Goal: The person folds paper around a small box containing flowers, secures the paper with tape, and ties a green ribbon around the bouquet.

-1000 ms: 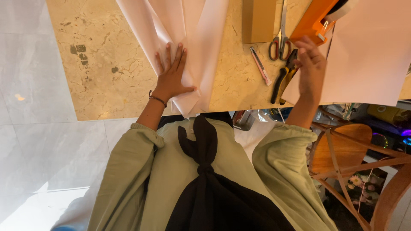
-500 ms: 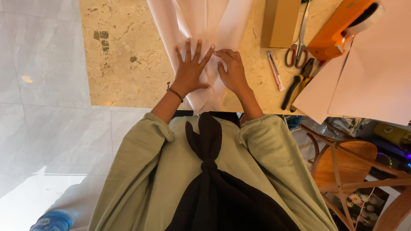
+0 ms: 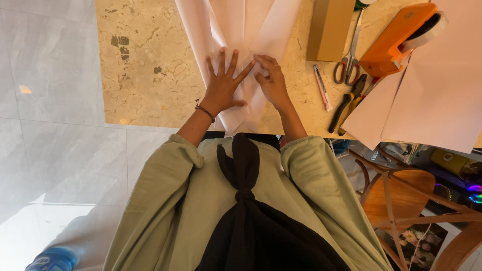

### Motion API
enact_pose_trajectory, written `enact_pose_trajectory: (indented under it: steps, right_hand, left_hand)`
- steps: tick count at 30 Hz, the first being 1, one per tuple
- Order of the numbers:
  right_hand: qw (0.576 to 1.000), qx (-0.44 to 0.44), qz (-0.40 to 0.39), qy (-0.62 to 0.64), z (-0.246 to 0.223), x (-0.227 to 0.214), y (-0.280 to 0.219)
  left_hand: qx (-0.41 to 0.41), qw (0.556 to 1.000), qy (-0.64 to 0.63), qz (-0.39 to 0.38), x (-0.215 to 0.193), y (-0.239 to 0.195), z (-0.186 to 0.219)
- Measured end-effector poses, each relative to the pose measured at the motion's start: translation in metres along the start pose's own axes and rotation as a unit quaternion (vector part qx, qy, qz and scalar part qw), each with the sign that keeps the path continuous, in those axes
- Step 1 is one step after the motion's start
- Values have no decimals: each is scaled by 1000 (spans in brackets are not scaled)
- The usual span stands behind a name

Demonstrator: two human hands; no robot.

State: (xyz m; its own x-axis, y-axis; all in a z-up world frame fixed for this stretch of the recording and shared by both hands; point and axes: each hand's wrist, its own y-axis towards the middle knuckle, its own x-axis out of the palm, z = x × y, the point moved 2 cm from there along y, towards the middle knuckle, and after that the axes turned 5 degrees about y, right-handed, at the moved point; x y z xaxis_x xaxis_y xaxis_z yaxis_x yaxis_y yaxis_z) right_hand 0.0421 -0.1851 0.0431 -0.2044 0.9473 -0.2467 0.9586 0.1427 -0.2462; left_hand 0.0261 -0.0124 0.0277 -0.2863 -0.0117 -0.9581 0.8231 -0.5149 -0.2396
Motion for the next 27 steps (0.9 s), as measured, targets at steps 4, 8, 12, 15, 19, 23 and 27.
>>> enact_pose_trajectory:
  steps: [4, 8, 12, 15, 19, 23, 27]
  right_hand:
    - [980, 103, 9, 172, 3, -5, -1]
    - [929, 184, 24, 319, 2, -4, -4]
    - [879, 210, 51, 424, -3, -10, -2]
    - [904, 192, 55, 379, -12, -17, 1]
    - [985, 73, 90, 130, -13, -12, -3]
    - [993, -58, 90, -43, -11, 2, -3]
    - [989, 22, 42, 142, -8, 12, -6]
  left_hand:
    - [0, 1000, -15, -2, -2, 1, 0]
    - [1, 1000, -9, 4, -2, 0, 1]
    - [7, 1000, -13, 12, -2, -1, -1]
    - [1, 1000, -19, 18, -2, -1, -1]
    - [-14, 999, 24, 41, -5, -1, 0]
    - [-13, 999, 2, 33, -5, 0, -1]
    - [-2, 999, 4, 32, -4, 0, 0]
